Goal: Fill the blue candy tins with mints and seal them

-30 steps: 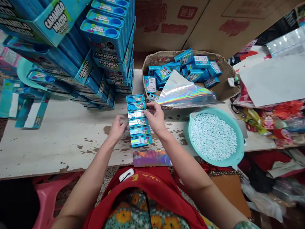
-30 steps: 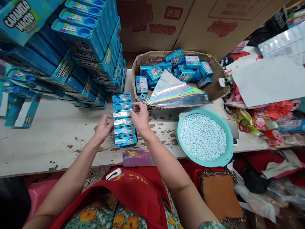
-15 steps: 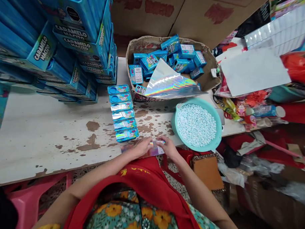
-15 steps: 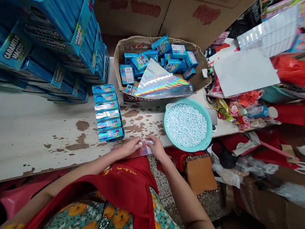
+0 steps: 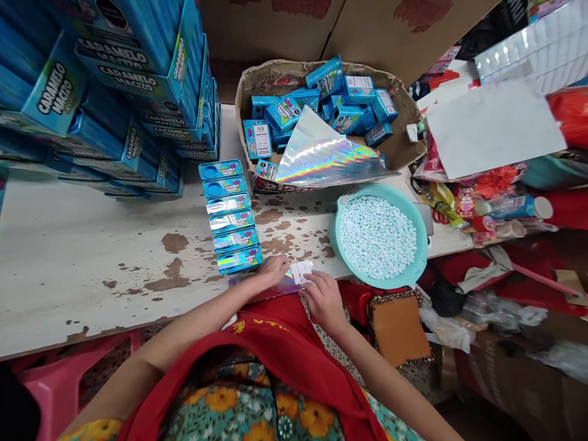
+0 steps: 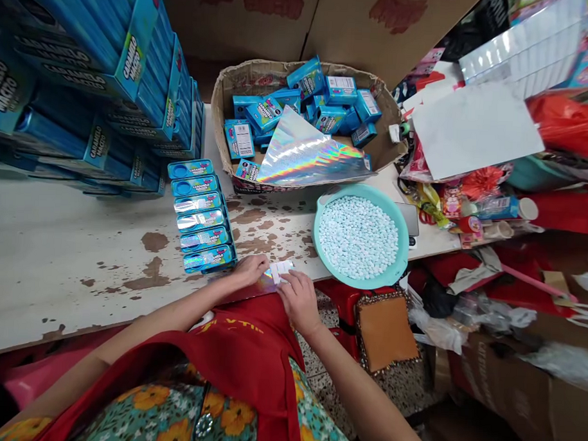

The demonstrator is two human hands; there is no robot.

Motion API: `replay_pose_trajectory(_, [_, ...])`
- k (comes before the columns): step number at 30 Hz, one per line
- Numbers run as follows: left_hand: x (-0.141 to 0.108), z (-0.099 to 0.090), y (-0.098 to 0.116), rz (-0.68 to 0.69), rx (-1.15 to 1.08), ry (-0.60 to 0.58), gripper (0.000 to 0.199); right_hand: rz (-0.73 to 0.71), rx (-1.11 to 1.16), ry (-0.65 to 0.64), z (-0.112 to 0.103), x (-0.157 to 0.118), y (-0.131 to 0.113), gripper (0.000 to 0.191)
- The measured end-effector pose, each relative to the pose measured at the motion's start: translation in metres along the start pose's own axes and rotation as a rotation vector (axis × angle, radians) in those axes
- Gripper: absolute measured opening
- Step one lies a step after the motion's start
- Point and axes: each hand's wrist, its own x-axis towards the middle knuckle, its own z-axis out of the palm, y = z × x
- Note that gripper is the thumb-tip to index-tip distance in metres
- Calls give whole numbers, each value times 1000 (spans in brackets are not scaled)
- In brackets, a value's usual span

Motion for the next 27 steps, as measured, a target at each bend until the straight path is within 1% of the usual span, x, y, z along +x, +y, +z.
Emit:
replay_pose_trajectory(1, [-3, -3, 3, -5, -5, 28, 28, 46, 67, 23, -11, 3, -3, 15])
replay_pose_trajectory(2, [-7, -6, 7, 19, -36, 59, 31, 109, 145, 50, -22, 7, -7, 14])
replay_pose_trajectory(4, [-21, -16, 20, 151, -182, 85, 38, 245, 319, 102, -46, 18, -17, 14])
replay_pose_trajectory(6, [-40, -26, 37, 311, -355, 28, 43, 341, 494, 139, -66, 30, -28, 16])
replay_pose_trajectory(7, [-50, -31, 47, 352, -408, -16, 40, 369, 571, 149, -75, 36, -34, 17])
replay_pose_trajectory(8, [-60, -37, 55, 350, -420, -48, 35, 385, 635, 157, -81, 42, -40, 17])
replay_pose_trajectory(9, [-71, -43, 63, 322, -400, -47, 32, 393, 685, 169, -86, 48, -46, 17])
replay_pose_trajectory(10, [-80, -52, 69, 286, -360, -14, 32, 390, 721, 188, -90, 55, -53, 17])
replay_pose_trajectory(12, [-98, -75, 75, 216, -261, 123, 32, 354, 757, 239, -91, 73, -69, 15])
replay_pose_trajectory(13, [-106, -90, 74, 185, -217, 197, 29, 323, 769, 262, -89, 85, -77, 15])
replay_pose_trajectory(15, [-117, -125, 66, 124, -177, 322, 24, 252, 782, 288, -82, 115, -96, 13])
replay_pose_trajectory(17, [-122, -163, 49, 78, -205, 417, 22, 192, 786, 292, -70, 152, -115, 12])
replay_pose_trajectory(19, [-119, -195, 28, 75, -273, 491, 18, 156, 779, 307, -57, 190, -130, 11])
replay_pose_trajectory(21, [-110, -217, 7, 87, -355, 537, 14, 140, 751, 323, -43, 222, -139, 11])
replay_pose_trajectory(22, [-105, -224, -3, 89, -391, 548, 13, 140, 726, 329, -37, 235, -141, 10])
replay_pose_trajectory(24, [-93, -229, -18, 83, -448, 559, 12, 144, 661, 333, -25, 251, -141, 7])
replay_pose_trajectory(27, [-78, -223, -32, 76, -563, 557, 13, 164, 622, 316, -13, 259, -136, 7])
